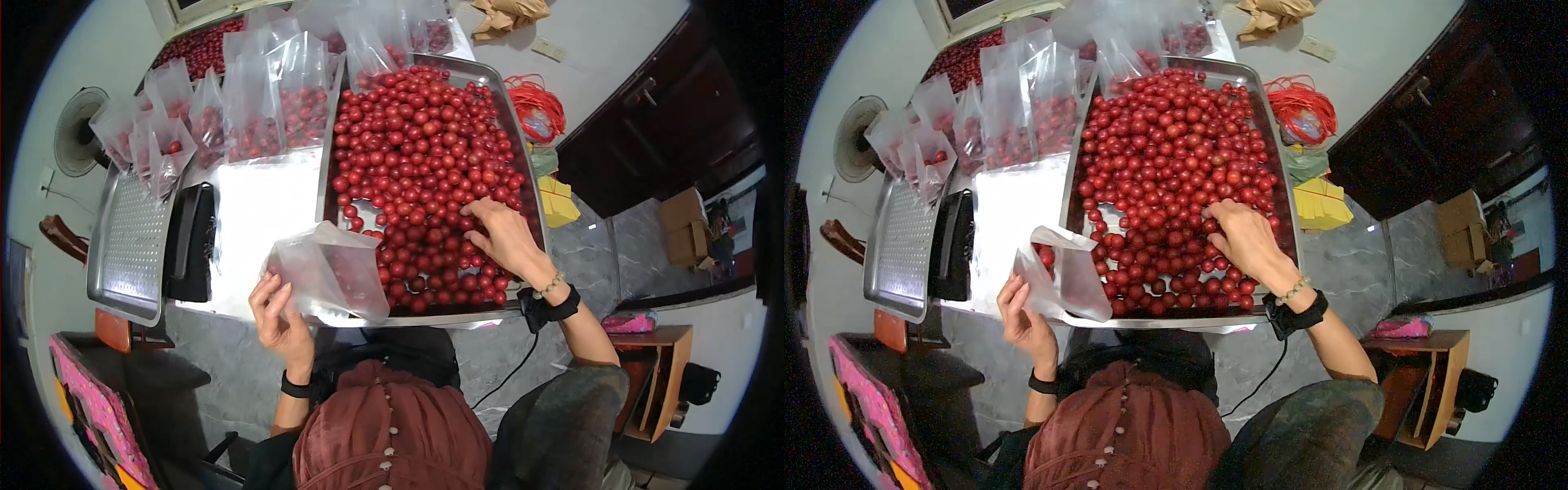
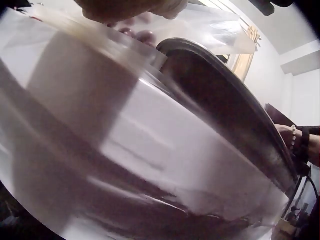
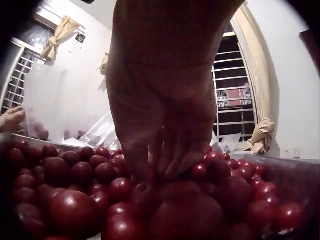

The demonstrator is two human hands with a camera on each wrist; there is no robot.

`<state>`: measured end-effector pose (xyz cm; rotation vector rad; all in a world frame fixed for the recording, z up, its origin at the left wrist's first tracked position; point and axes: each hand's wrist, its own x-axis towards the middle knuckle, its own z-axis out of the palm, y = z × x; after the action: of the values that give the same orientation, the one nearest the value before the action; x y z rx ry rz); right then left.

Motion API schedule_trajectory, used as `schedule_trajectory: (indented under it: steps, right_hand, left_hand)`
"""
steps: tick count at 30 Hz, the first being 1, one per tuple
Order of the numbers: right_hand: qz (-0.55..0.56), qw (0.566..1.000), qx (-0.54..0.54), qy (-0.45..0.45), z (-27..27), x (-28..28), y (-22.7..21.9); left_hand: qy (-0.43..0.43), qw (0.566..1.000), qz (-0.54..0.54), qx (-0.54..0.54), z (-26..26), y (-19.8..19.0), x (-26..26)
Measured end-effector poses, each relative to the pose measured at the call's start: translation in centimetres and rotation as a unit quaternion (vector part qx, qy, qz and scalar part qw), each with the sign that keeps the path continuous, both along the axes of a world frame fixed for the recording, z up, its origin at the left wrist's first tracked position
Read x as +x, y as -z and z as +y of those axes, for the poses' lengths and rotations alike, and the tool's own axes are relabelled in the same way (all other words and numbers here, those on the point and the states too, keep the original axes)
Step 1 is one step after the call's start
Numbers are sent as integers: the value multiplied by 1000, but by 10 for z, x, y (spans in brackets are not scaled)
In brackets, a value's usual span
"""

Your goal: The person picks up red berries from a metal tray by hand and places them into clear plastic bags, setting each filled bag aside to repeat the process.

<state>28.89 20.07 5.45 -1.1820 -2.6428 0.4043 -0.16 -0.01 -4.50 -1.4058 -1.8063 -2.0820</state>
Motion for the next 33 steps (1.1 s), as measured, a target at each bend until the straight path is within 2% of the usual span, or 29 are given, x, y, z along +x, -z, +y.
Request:
schedule_trajectory:
  steps: [6,8,10,12,14,16,19,20,22,24,26,33]
  right_hand:
    - [6,1000,11,15,-5,-2,-10]
    - [89,995,-39,20,-13,-8,-24]
    - [114,991,-72,21,-24,-15,-36]
    - [232,946,-225,12,-43,-30,-57]
    - [260,913,-314,-9,-63,-43,-84]
    - [293,894,-335,-48,-82,-60,-95]
    - [316,875,-332,-155,-95,-82,-103]
    - [318,875,-331,-155,-95,-89,-102]
    - [271,899,-277,-206,-94,-100,-96]
    - [270,900,-265,-215,-93,-105,-91]
    - [224,925,-209,-224,-91,-108,-94]
    - [229,927,-215,-205,-90,-109,-92]
  left_hand:
    - [-20,999,16,-22,-1,-8,-1]
    - [0,1000,12,-8,-1,-8,-1]
    - [-3,1000,12,-10,-2,-7,-2]
    - [11,1000,4,12,-2,-7,-2]
    - [13,1000,-2,18,-2,-7,-3]
    - [17,1000,-8,25,-3,-7,-4]
    - [25,999,-23,34,-4,-7,-6]
    - [22,998,-45,31,-5,-7,-8]
    - [19,997,-65,26,-6,-4,-13]
    - [19,995,-87,41,-5,2,-20]
    - [25,994,-98,46,-5,2,-23]
    - [41,993,-103,37,-7,-2,-17]
